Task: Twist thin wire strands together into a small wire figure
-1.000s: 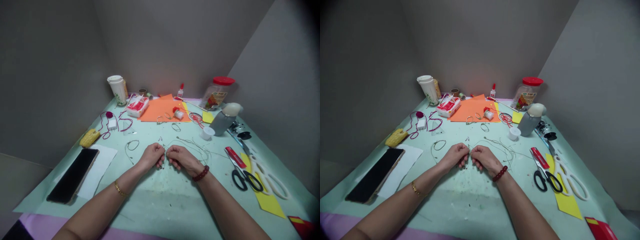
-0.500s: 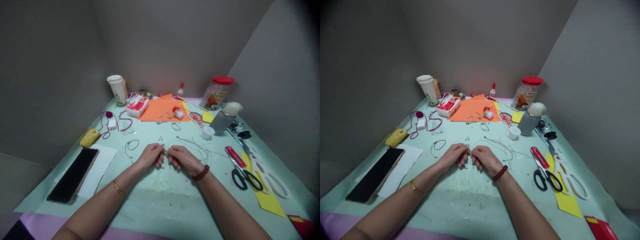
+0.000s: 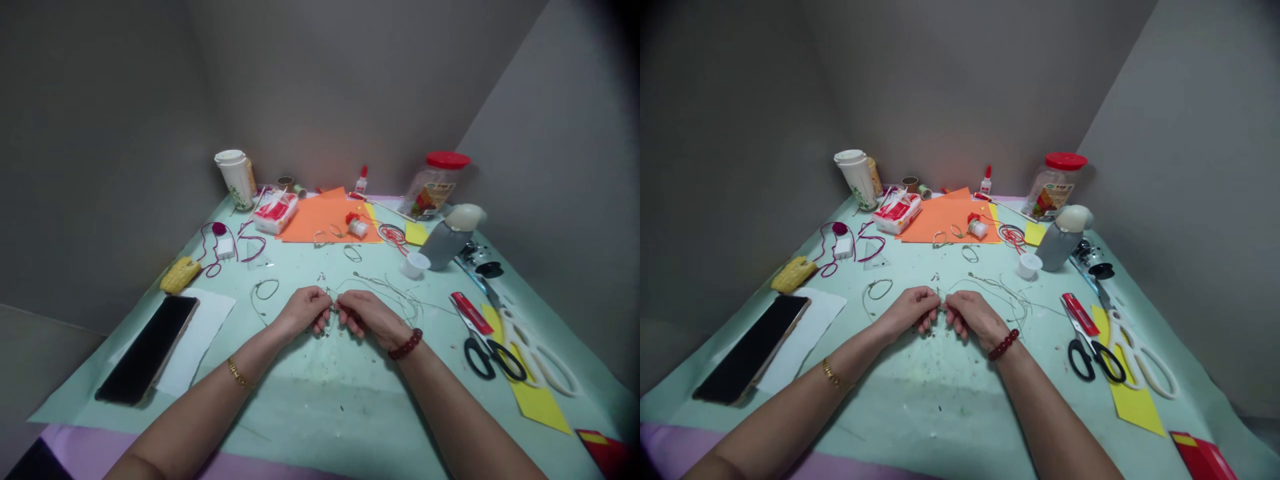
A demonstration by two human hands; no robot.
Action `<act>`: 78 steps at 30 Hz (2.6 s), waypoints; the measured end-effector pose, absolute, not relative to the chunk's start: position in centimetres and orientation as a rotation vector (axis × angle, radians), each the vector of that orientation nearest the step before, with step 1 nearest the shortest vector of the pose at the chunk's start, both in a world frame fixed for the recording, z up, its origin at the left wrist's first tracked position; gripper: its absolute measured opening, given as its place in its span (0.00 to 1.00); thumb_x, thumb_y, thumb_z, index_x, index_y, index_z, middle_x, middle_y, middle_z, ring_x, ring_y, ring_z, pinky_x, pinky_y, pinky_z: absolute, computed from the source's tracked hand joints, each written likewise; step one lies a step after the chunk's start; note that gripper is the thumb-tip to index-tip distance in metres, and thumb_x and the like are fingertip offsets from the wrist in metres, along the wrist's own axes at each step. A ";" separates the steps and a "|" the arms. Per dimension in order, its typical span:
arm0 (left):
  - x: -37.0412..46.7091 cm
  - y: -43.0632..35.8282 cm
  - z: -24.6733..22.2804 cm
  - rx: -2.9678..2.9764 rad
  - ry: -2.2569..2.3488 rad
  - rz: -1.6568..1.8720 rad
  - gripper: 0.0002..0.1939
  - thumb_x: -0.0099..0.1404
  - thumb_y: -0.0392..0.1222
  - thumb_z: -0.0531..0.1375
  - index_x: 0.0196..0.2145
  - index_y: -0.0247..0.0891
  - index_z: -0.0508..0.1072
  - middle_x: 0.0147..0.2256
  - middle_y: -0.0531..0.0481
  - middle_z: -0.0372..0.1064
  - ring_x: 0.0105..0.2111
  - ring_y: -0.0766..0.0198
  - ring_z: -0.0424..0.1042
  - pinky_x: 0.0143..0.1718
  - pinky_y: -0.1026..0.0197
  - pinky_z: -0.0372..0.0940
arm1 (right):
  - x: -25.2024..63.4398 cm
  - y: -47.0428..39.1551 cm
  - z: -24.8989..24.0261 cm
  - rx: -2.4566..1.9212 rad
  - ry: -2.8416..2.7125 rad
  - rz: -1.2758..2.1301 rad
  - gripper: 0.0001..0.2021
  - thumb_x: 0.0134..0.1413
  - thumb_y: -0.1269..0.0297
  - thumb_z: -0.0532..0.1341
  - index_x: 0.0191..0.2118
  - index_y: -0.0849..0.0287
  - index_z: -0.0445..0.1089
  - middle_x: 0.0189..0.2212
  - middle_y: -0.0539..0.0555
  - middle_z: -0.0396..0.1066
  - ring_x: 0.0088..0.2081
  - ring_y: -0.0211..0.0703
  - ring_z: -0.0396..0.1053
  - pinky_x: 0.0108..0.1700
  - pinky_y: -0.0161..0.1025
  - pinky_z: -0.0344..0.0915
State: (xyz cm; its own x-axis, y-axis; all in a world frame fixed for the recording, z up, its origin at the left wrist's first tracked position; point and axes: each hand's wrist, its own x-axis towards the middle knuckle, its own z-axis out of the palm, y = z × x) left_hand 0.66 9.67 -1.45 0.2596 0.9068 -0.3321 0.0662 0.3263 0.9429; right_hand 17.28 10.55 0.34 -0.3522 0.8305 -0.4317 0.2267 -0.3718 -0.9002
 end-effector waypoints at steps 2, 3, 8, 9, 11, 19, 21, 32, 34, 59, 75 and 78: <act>0.7 9.7 -1.6 1.078 1.160 0.771 0.10 0.61 0.44 0.58 0.28 0.36 0.63 0.21 0.54 0.65 0.14 0.74 0.62 0.14 0.70 0.58 | 17.6 10.6 1.0 -1.473 -1.466 1.742 0.11 0.53 0.60 0.56 0.25 0.60 0.64 0.18 0.48 0.67 0.13 0.28 0.55 0.13 0.28 0.51; 0.7 9.7 -1.7 1.073 1.158 0.774 0.10 0.61 0.44 0.58 0.28 0.36 0.63 0.21 0.54 0.66 0.14 0.75 0.62 0.14 0.71 0.58 | 17.7 10.5 1.3 -1.502 -1.512 1.715 0.10 0.52 0.61 0.57 0.25 0.60 0.64 0.18 0.48 0.68 0.13 0.28 0.56 0.13 0.28 0.51; 0.7 9.8 -1.7 1.058 1.157 0.775 0.10 0.61 0.43 0.58 0.28 0.36 0.63 0.20 0.55 0.65 0.14 0.75 0.61 0.14 0.71 0.58 | 17.7 10.4 0.9 -1.573 -1.675 1.612 0.04 0.47 0.67 0.57 0.25 0.60 0.64 0.19 0.49 0.70 0.15 0.30 0.58 0.14 0.29 0.52; 0.7 9.8 -1.8 1.060 1.155 0.775 0.09 0.61 0.43 0.58 0.28 0.36 0.63 0.20 0.55 0.65 0.14 0.74 0.61 0.14 0.71 0.58 | 17.7 10.3 0.7 -1.574 -1.702 1.592 0.04 0.47 0.67 0.56 0.25 0.59 0.64 0.19 0.49 0.70 0.15 0.31 0.58 0.15 0.30 0.52; 0.7 9.8 -1.9 1.068 1.153 0.775 0.09 0.61 0.43 0.57 0.28 0.36 0.63 0.20 0.55 0.65 0.14 0.74 0.62 0.15 0.71 0.58 | 17.6 10.2 0.7 -1.587 -1.773 1.538 0.04 0.47 0.68 0.55 0.24 0.59 0.63 0.18 0.49 0.70 0.15 0.31 0.57 0.15 0.30 0.51; 0.5 9.8 -2.3 1.073 1.145 0.777 0.09 0.60 0.43 0.58 0.30 0.36 0.63 0.22 0.53 0.67 0.14 0.74 0.63 0.15 0.71 0.58 | 17.3 9.5 3.3 -1.640 -2.017 0.908 0.07 0.46 0.71 0.53 0.21 0.57 0.61 0.18 0.48 0.66 0.21 0.36 0.60 0.25 0.33 0.52; 0.5 9.8 -2.2 1.070 1.136 0.783 0.09 0.60 0.44 0.58 0.30 0.36 0.63 0.22 0.54 0.67 0.14 0.74 0.63 0.15 0.71 0.58 | 17.4 9.4 3.9 -1.657 -2.057 0.885 0.07 0.46 0.71 0.54 0.21 0.57 0.61 0.19 0.49 0.66 0.22 0.37 0.60 0.25 0.34 0.51; 0.3 9.9 -2.3 1.080 1.070 0.749 0.11 0.59 0.46 0.60 0.30 0.35 0.65 0.24 0.52 0.68 0.16 0.74 0.64 0.16 0.70 0.60 | 18.2 10.5 3.5 -1.764 -2.124 0.612 0.07 0.50 0.70 0.52 0.23 0.57 0.60 0.22 0.51 0.68 0.24 0.38 0.61 0.28 0.35 0.49; 0.3 9.9 -2.3 1.085 1.052 0.742 0.12 0.59 0.46 0.61 0.31 0.34 0.66 0.25 0.51 0.69 0.16 0.74 0.65 0.17 0.70 0.61 | 17.8 10.7 2.9 -1.704 -2.086 0.639 0.07 0.50 0.70 0.52 0.23 0.57 0.60 0.22 0.51 0.68 0.24 0.38 0.61 0.28 0.35 0.50; 0.4 9.5 -1.4 1.110 1.091 0.776 0.09 0.59 0.43 0.58 0.29 0.35 0.65 0.23 0.53 0.66 0.16 0.74 0.63 0.16 0.70 0.59 | 16.1 10.8 -0.4 -1.352 -1.382 1.676 0.07 0.49 0.62 0.59 0.27 0.61 0.63 0.19 0.47 0.65 0.14 0.27 0.56 0.12 0.26 0.50; 1.2 9.6 -2.4 1.141 1.291 0.816 0.05 0.57 0.37 0.58 0.29 0.37 0.62 0.18 0.54 0.68 0.12 0.71 0.63 0.13 0.69 0.59 | 16.1 11.1 -1.1 -1.310 -1.301 1.710 0.03 0.46 0.67 0.59 0.30 0.60 0.65 0.21 0.47 0.68 0.16 0.28 0.58 0.13 0.26 0.52; 1.2 9.6 -2.7 1.133 1.274 0.845 0.06 0.55 0.36 0.58 0.31 0.37 0.62 0.19 0.55 0.69 0.12 0.71 0.64 0.13 0.69 0.59 | 16.1 11.0 -1.0 -1.319 -1.307 1.703 0.03 0.46 0.69 0.59 0.29 0.60 0.64 0.20 0.46 0.68 0.15 0.28 0.57 0.12 0.26 0.52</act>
State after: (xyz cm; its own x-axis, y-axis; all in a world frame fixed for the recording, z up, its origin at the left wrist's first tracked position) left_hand 1.22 9.60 -2.67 0.1442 0.9485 -0.2822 0.1081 0.2684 0.9572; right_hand 16.05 11.03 -0.97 -0.3159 0.8860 -0.3394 0.0985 -0.3252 -0.9405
